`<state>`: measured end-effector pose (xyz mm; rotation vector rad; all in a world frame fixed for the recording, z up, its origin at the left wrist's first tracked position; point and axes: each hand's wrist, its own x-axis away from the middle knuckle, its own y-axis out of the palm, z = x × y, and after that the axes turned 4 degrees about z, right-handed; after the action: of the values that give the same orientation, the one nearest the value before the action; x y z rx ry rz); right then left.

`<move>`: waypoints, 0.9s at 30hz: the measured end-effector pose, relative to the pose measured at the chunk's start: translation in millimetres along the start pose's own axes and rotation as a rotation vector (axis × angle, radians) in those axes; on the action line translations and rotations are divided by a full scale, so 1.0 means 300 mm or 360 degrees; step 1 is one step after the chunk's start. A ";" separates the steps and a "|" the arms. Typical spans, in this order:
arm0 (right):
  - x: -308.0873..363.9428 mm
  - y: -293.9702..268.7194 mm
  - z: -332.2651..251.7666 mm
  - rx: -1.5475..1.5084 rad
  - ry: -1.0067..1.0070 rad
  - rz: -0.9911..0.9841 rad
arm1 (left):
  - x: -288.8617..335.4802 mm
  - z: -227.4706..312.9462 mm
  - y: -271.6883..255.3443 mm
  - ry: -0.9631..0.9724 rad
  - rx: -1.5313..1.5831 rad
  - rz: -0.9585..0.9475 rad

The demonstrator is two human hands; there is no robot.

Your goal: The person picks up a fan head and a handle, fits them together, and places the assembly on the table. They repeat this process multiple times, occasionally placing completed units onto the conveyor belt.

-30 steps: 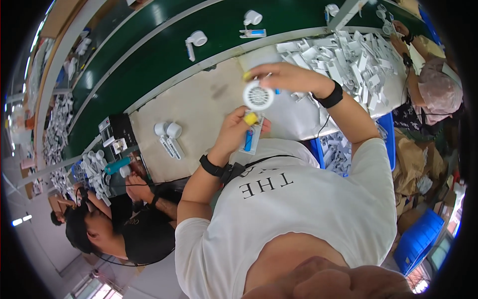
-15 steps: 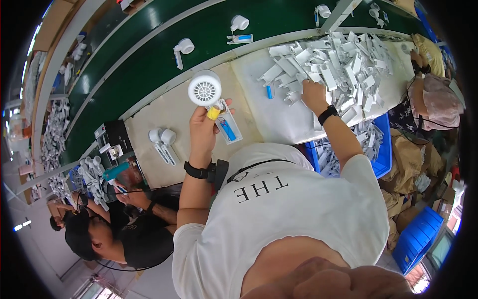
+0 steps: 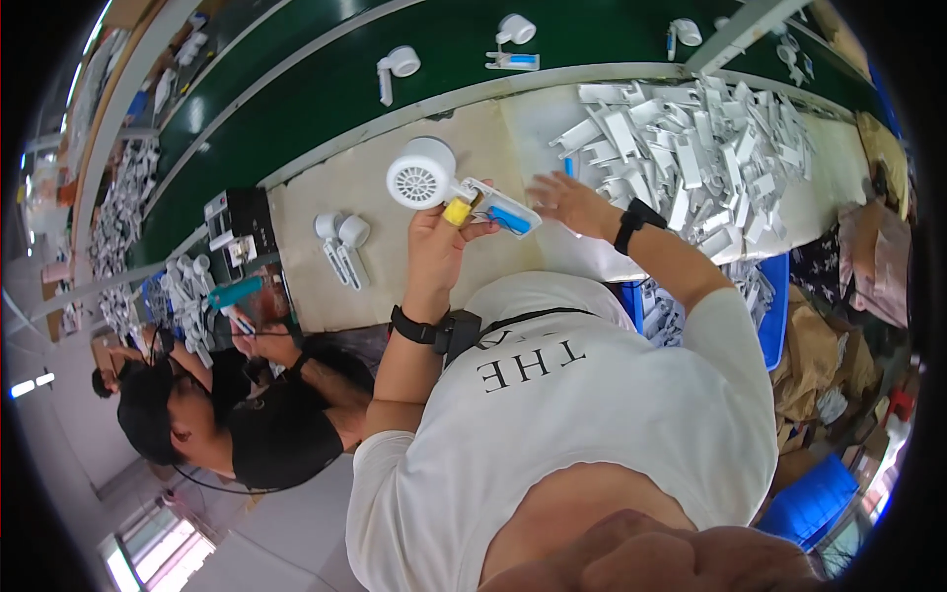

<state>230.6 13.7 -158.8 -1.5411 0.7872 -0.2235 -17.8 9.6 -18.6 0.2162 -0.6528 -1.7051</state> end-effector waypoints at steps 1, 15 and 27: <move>-0.021 -0.007 -0.004 -0.0143 0.0250 0.0296 | 0.012 -0.006 -0.002 -0.0014 0.0021 0.0021; -0.101 -0.192 -0.165 -0.0720 0.1283 0.0883 | 0.057 -0.107 -0.050 -0.0065 0.0409 0.0350; -0.266 -0.502 -0.340 -0.0645 0.0474 0.0546 | 0.080 -0.086 -0.015 0.0220 0.0449 0.0214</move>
<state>163.9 -30.6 23.1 -1.7371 1.3824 -0.0377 -15.1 -20.3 -37.2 0.4744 -0.7857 -1.4525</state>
